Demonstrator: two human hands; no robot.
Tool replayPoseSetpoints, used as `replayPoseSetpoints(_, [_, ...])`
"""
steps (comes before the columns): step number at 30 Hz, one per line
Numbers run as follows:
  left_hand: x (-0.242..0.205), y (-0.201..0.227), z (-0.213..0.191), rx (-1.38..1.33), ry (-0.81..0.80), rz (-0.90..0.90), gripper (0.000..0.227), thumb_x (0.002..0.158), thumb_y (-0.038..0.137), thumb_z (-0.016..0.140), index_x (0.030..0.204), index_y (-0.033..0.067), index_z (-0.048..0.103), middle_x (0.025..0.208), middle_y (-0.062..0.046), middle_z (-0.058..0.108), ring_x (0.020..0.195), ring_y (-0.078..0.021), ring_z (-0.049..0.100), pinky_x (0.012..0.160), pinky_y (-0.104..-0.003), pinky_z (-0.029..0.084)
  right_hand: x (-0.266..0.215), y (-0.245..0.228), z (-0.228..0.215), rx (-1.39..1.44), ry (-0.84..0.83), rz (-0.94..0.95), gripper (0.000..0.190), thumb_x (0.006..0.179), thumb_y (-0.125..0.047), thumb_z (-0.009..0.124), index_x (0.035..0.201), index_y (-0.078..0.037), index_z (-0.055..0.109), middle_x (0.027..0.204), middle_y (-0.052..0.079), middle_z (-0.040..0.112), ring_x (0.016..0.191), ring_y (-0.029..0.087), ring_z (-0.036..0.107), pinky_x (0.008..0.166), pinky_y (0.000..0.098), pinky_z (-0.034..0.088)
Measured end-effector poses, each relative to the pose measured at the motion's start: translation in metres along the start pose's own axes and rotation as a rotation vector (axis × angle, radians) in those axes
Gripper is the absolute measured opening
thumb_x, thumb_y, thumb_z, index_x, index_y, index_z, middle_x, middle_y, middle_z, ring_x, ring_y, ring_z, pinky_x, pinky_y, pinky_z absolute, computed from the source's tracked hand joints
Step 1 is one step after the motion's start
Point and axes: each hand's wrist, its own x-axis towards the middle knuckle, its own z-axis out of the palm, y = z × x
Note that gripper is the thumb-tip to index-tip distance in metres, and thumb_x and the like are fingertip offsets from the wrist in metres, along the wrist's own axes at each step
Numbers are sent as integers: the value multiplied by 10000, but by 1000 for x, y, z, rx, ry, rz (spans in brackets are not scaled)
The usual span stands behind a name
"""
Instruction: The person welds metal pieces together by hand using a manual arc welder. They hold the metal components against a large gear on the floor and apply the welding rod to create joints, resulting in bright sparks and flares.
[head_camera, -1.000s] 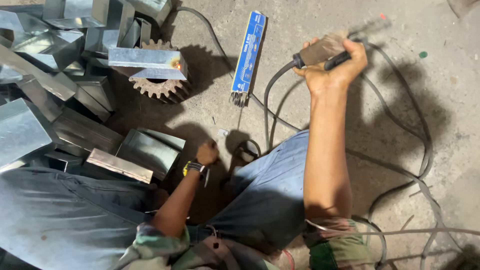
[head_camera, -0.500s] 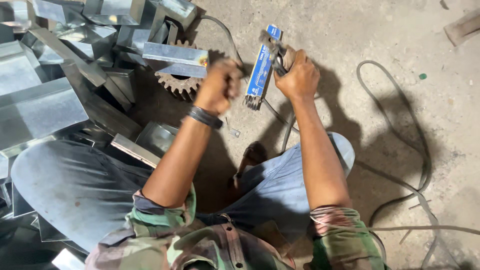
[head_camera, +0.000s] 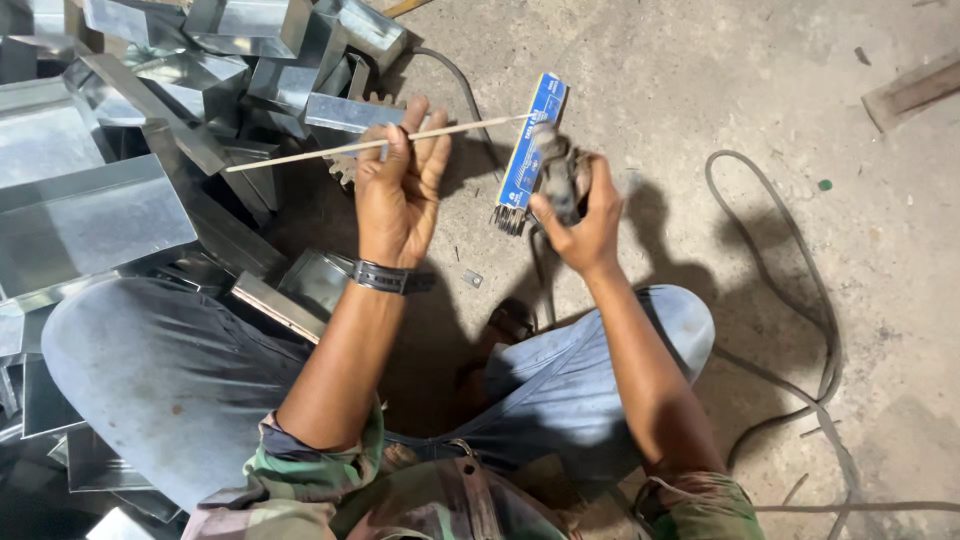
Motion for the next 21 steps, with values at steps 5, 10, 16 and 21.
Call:
replayPoseSetpoints(5, [-6, -13, -2, 11, -7, 30, 44, 1070, 88, 572, 1114, 88, 567, 1373, -244, 617, 1279, -399, 635, 1059, -479, 591, 4, -21, 12, 44, 21, -132, 541, 933, -331, 795, 1276, 7, 549, 1069, 134, 687, 960, 260, 704, 865, 392, 560])
replayPoseSetpoints(10, [-9, -14, 2, 105, -4, 75, 73, 1072, 97, 573, 1128, 95, 527, 1336, -261, 627, 1264, -419, 644, 1026, -484, 599, 7, -19, 14, 62, 23, -54, 499, 909, -322, 803, 1196, -1, 553, 948, 102, 694, 834, 214, 697, 776, 355, 554])
replayPoseSetpoints(16, [-6, -11, 0, 81, 26, 89, 76, 1080, 96, 557, 1135, 69, 512, 1305, -238, 645, 1264, -412, 646, 1046, -477, 598, 6, -9, 16, 72, 16, -14, 445, 910, -296, 818, 1120, -13, 546, 912, 96, 691, 812, 200, 689, 751, 349, 545])
replayPoseSetpoints(21, [-7, -18, -4, 105, 64, 70, 75, 1072, 98, 546, 1132, 78, 504, 1265, -229, 659, 1243, -406, 654, 1033, -472, 599, 6, -7, 13, 71, -5, -20, 431, 912, -308, 815, 1094, -11, 562, 898, 96, 680, 815, 200, 684, 754, 348, 542])
